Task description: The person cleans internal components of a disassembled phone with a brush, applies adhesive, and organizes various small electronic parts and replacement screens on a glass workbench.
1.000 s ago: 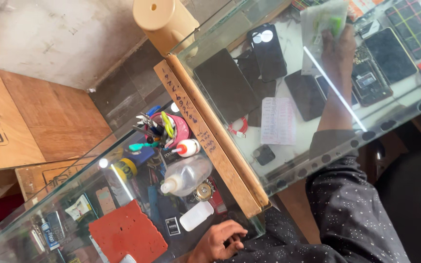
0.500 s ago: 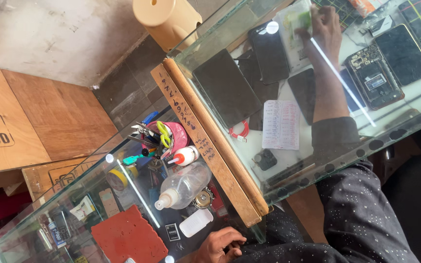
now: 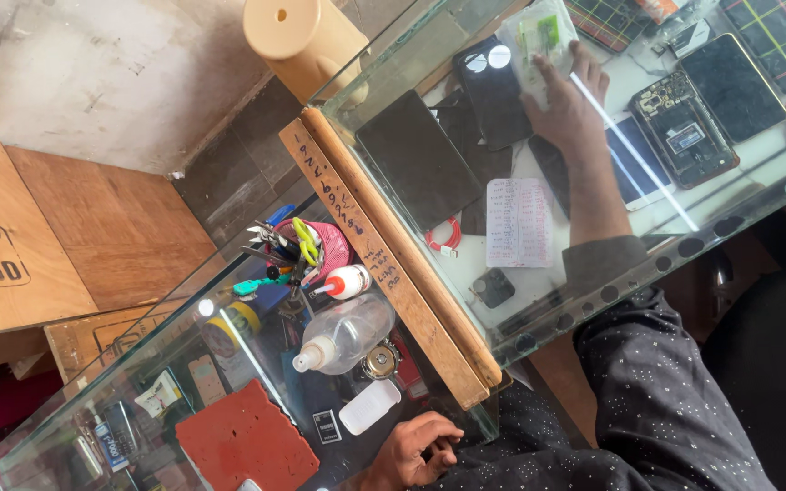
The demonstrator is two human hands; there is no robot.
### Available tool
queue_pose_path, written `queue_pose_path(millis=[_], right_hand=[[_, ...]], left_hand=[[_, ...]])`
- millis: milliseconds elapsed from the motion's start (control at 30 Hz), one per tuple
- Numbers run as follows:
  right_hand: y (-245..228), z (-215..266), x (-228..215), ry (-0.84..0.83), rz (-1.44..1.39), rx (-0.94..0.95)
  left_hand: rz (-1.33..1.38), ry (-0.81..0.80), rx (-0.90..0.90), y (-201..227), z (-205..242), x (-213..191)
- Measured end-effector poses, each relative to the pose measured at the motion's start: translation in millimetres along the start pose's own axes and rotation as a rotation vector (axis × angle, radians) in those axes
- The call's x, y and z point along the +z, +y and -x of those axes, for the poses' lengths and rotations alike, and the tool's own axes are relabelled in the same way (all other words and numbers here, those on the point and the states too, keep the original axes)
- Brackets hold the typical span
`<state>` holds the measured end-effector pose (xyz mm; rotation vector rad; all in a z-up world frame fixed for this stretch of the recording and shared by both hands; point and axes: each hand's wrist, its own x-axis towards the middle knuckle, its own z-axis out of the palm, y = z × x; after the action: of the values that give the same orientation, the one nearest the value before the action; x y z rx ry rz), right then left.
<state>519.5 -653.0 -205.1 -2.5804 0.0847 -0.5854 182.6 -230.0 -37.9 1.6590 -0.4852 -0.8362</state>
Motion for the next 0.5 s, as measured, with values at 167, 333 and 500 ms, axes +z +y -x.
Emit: queue_pose_path(millis=[167,333,500], right_hand=[[7,-5,-16,-0.164,-0.095,0.033],[-10,-9,-29,-0.181,-0.142,0.023],[-9,-6,-46,-0.246,-0.26,0.063]], left_hand=[[0.008,0.004,-0.007,1,2,0],[-0.018,0.026,0.029,-3,1,3],[-0.009,0.043,0.034,-3,0,4]])
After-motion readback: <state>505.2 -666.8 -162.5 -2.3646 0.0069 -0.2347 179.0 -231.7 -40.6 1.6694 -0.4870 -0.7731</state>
